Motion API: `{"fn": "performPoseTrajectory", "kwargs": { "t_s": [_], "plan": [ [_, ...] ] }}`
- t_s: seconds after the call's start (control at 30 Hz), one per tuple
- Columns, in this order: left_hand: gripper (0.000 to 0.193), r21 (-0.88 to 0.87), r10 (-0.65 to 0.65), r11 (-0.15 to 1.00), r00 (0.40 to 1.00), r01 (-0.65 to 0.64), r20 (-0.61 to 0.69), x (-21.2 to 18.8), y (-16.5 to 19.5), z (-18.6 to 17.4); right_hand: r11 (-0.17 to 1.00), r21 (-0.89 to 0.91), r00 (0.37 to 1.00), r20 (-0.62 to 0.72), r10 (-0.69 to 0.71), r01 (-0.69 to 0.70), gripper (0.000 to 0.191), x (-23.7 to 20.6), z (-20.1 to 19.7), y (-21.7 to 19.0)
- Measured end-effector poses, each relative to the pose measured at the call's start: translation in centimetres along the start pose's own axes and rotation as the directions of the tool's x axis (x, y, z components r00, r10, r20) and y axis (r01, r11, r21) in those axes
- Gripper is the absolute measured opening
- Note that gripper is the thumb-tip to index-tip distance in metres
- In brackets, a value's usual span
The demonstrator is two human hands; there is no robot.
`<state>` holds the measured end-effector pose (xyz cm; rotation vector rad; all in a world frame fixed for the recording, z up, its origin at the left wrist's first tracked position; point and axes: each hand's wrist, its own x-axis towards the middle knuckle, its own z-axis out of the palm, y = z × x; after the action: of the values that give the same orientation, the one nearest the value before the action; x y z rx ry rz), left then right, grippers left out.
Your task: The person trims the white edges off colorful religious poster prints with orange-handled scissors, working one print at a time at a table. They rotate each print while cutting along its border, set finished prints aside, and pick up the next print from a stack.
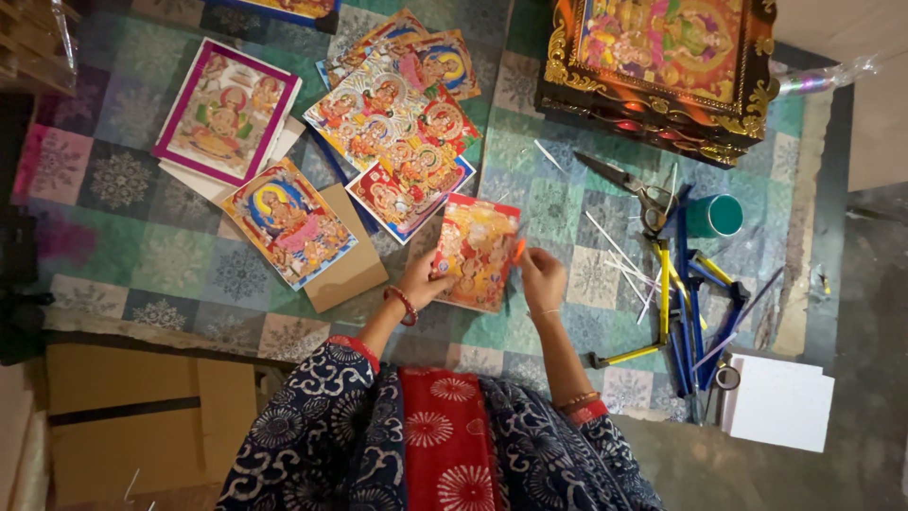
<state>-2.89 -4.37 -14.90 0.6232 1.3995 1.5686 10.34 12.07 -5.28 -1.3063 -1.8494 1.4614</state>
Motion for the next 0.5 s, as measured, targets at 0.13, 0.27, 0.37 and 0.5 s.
{"fn": "performPoseTrajectory", "kwargs": {
  "t_s": [0.13,0.27,0.37,0.5],
  "plan": [
    [0.047,-0.042,-0.006,0.999,0.981,-0.002,-0.193,0.6,-0.6,0.3,0.973,0.156,0.984,-0.009,0.176,-0.172,0.035,-1.2,-0.9,0.7],
    [0.041,-0.049,-0.019,0.999,0.933,0.002,-0.359,1.3,-1.6,0.8,0.961,0.210,0.983,0.050,0.175,-0.181,0.036,-3.3,-1.5,1.5],
    [0.036,-0.013,-0.040,0.999,0.921,0.038,-0.388,1.6,-1.9,1.1,0.967,0.174,0.983,0.050,0.178,-0.184,0.034,-4.0,-1.8,2.3],
    [0.046,0.013,0.079,0.997,0.892,-0.081,-0.444,1.6,-1.5,1.4,0.974,0.152,0.983,0.097,0.154,-0.168,0.033,-4.0,-2.1,3.4]
  ]
}}
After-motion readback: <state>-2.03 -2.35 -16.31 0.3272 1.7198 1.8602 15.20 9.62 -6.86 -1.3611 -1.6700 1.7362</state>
